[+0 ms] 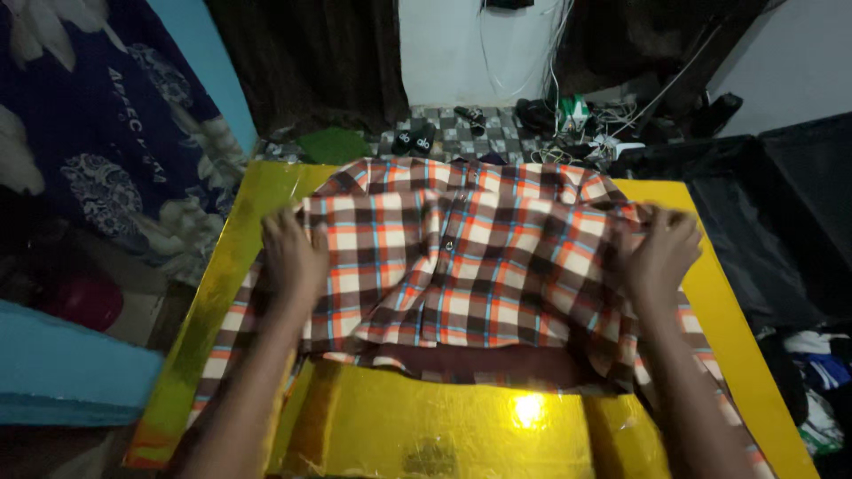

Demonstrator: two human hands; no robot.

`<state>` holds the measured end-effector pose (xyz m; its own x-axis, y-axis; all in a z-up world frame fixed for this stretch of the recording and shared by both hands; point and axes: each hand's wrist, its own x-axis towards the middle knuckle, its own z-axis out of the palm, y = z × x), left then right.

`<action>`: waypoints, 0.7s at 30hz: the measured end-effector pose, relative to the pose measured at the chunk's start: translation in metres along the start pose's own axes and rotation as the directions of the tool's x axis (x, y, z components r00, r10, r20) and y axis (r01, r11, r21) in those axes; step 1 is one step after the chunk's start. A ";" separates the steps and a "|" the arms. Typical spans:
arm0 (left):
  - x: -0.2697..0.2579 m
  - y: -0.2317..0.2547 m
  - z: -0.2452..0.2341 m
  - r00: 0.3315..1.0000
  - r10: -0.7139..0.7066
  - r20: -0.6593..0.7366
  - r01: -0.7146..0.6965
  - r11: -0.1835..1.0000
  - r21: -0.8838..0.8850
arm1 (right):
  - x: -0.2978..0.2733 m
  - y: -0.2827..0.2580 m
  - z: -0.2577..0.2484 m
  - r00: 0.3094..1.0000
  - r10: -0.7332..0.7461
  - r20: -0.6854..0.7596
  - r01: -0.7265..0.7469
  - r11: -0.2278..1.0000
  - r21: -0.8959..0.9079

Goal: The person picks up a plaid shirt from a pile of clothes, places it on a yellow table, and buttons it up. They then fold the collar and continue buttoning the shirt while it lies flat on the table.

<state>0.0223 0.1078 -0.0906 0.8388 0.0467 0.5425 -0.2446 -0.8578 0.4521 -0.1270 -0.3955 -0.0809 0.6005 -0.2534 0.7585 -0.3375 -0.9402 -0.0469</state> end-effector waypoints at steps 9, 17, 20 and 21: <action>-0.140 -0.007 -0.035 0.990 -0.077 0.122 0.052 0.979 0.197 | -0.120 -0.091 -0.075 0.920 -0.318 0.231 0.216 0.900 0.379; -0.140 -0.040 -0.041 0.835 -0.449 0.318 0.487 0.872 -0.046 | -0.145 -0.031 -0.054 0.846 0.230 0.481 -0.322 0.939 0.118; -0.149 -0.061 -0.033 0.891 -0.415 0.186 0.455 0.813 -0.363 | -0.142 -0.013 -0.053 0.803 0.198 0.562 -0.317 0.941 0.122; -0.155 -0.066 -0.033 0.899 -0.386 0.206 0.437 0.760 -0.480 | -0.136 -0.010 -0.060 0.778 0.175 0.603 -0.312 0.941 0.130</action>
<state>-0.1074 0.1744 -0.1816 0.9489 0.2677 0.1670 -0.0531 -0.3861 0.9209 -0.2489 -0.3374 -0.1444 0.8455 -0.4990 0.1902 -0.4107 -0.8352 -0.3656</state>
